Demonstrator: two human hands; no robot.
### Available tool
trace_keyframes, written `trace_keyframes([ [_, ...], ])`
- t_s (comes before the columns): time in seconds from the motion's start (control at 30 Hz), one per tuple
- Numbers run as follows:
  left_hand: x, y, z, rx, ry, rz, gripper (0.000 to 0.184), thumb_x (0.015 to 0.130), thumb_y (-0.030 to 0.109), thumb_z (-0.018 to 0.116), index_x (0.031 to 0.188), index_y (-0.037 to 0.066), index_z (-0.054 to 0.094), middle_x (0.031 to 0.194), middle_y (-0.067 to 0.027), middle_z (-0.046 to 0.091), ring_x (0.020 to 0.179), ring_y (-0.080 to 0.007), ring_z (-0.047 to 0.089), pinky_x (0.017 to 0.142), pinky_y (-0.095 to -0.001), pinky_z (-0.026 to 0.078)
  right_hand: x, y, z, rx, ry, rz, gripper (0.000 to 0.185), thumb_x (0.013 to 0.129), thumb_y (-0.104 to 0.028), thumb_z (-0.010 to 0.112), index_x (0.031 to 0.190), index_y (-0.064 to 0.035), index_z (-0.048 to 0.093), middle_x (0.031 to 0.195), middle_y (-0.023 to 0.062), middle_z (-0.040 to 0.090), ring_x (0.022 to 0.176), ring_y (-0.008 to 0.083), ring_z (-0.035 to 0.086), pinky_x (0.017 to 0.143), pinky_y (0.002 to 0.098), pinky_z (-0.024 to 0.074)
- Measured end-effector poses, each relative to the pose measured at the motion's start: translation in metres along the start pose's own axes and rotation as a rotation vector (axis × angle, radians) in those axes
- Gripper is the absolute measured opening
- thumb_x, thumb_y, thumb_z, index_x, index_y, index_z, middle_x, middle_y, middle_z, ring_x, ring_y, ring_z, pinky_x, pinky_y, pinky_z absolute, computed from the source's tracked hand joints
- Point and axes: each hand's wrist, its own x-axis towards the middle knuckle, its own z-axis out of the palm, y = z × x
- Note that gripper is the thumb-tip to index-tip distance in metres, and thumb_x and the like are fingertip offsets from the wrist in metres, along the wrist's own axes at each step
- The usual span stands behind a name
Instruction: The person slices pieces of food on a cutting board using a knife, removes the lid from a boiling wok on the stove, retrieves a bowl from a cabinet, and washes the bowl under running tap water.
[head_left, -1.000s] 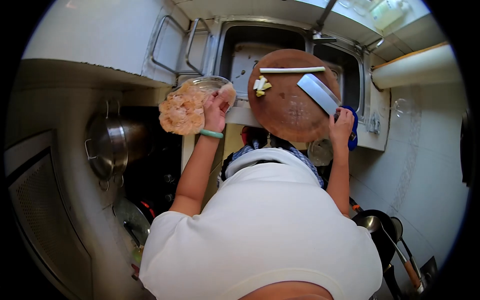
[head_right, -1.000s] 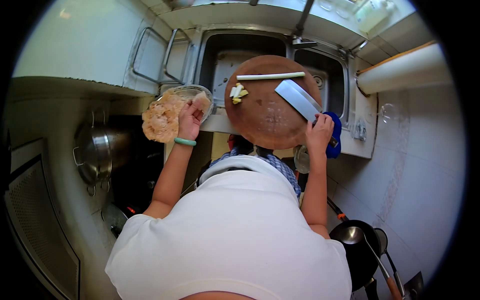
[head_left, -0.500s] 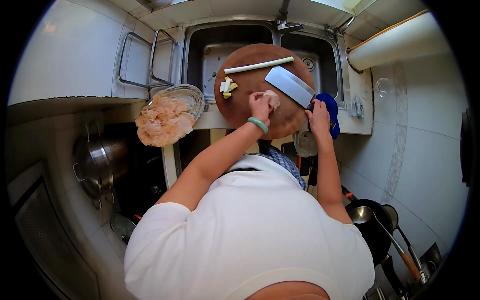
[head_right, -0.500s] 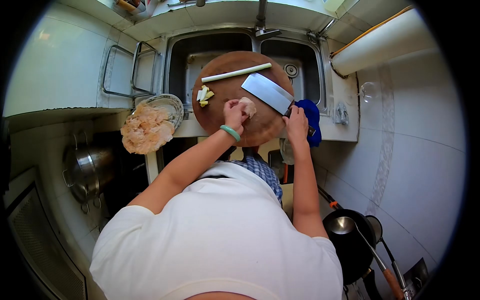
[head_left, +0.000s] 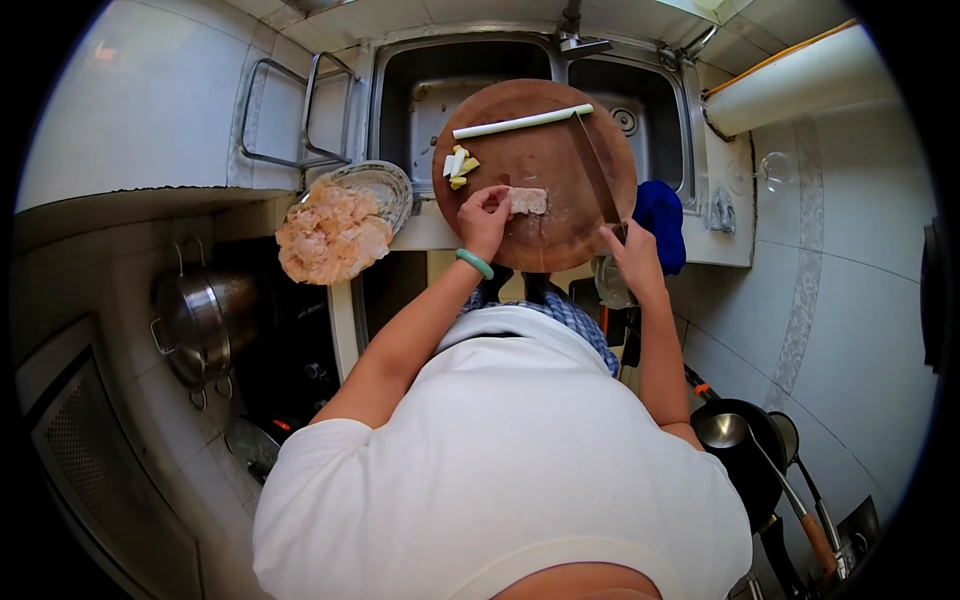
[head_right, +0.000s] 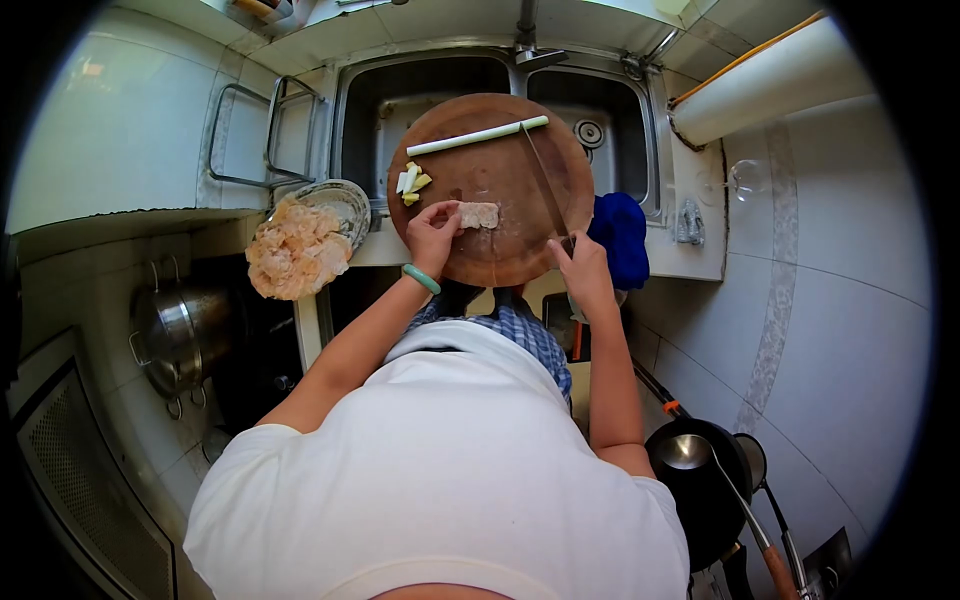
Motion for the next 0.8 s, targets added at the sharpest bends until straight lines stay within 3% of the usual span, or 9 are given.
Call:
trace_keyframes([
  [0.17, -0.015, 0.010, -0.019, 0.041, -0.056, -0.075, 0.018, 0.084, 0.003, 0.066, 0.101, -0.002, 0.066, 0.088, -0.0057, 0.067, 0.072, -0.0115, 0.066, 0.062, -0.0229, 0.056, -0.037, -0.016, 0.015, 0.112, -0.224, 0.104, 0.035, 0.087, -0.026, 0.062, 0.088, 0.0083, 0.056, 0.073, 0.0269, 0.058, 0.071, 0.0408, 0.058, 0.064, 0.0420, 0.0450],
  [0.3, -0.019, 0.015, -0.026, 0.089, -0.052, -0.111, 0.016, 0.082, 0.002, 0.066, 0.098, -0.002, 0.066, 0.082, -0.0062, 0.068, 0.069, -0.0122, 0.066, 0.058, -0.0229, 0.054, -0.052, -0.025, 0.038, 0.052, -0.281, 0.048, 0.033, 0.088, -0.024, 0.062, 0.090, 0.0082, 0.056, 0.077, 0.0291, 0.060, 0.075, 0.0436, 0.059, 0.066, 0.0447, 0.0459],
  [0.53, -0.013, 0.008, -0.029, 0.178, -0.078, -0.071, 0.017, 0.080, 0.004, 0.069, 0.097, 0.002, 0.067, 0.080, -0.0049, 0.068, 0.067, -0.0103, 0.065, 0.054, -0.0219, 0.052, -0.061, -0.029, 0.056, -0.041, -0.246, 0.005, 0.031, 0.088, -0.022, 0.062, 0.089, 0.0074, 0.055, 0.073, 0.0286, 0.059, 0.074, 0.0453, 0.058, 0.066, 0.0473, 0.0457],
  [0.63, -0.015, 0.009, -0.029, 0.282, -0.130, -0.030, 0.016, 0.078, 0.006, 0.068, 0.094, 0.004, 0.068, 0.081, -0.0050, 0.067, 0.073, -0.0153, 0.067, 0.059, -0.0272, 0.054, -0.063, -0.027, 0.059, -0.046, -0.216, -0.021, 0.030, 0.088, -0.022, 0.062, 0.089, 0.0073, 0.055, 0.074, 0.0292, 0.059, 0.075, 0.0461, 0.058, 0.066, 0.0475, 0.0457],
  [0.7, -0.022, 0.029, -0.028, 0.886, -0.088, 0.379, 0.019, 0.074, 0.009, 0.070, 0.093, 0.006, 0.069, 0.088, -0.0062, 0.065, 0.085, -0.0233, 0.065, 0.073, -0.0342, 0.053, -0.062, -0.028, 0.059, -0.050, -0.214, -0.020, 0.029, 0.089, -0.021, 0.061, 0.089, 0.0071, 0.055, 0.075, 0.0297, 0.059, 0.076, 0.0465, 0.058, 0.066, 0.0477, 0.0459],
  [0.73, -0.021, 0.029, -0.030, 0.886, -0.089, 0.379, 0.019, 0.074, 0.009, 0.070, 0.093, 0.006, 0.069, 0.088, -0.0062, 0.065, 0.085, -0.0233, 0.065, 0.073, -0.0342, 0.053, -0.062, -0.029, 0.059, -0.054, -0.212, -0.019, 0.028, 0.089, -0.021, 0.061, 0.089, 0.0069, 0.055, 0.076, 0.0302, 0.059, 0.078, 0.0468, 0.058, 0.067, 0.0479, 0.0461],
  [0.8, -0.016, 0.029, -0.035, 0.919, -0.102, 0.907, 0.023, 0.070, 0.012, 0.071, 0.093, 0.009, 0.070, 0.096, -0.0069, 0.063, 0.095, -0.0277, 0.060, 0.084, -0.0378, 0.048, -0.062, -0.029, 0.061, -0.068, -0.211, -0.004, 0.028, 0.088, -0.020, 0.061, 0.088, 0.0068, 0.055, 0.077, 0.0306, 0.059, 0.079, 0.0470, 0.058, 0.067, 0.0482, 0.0463],
])
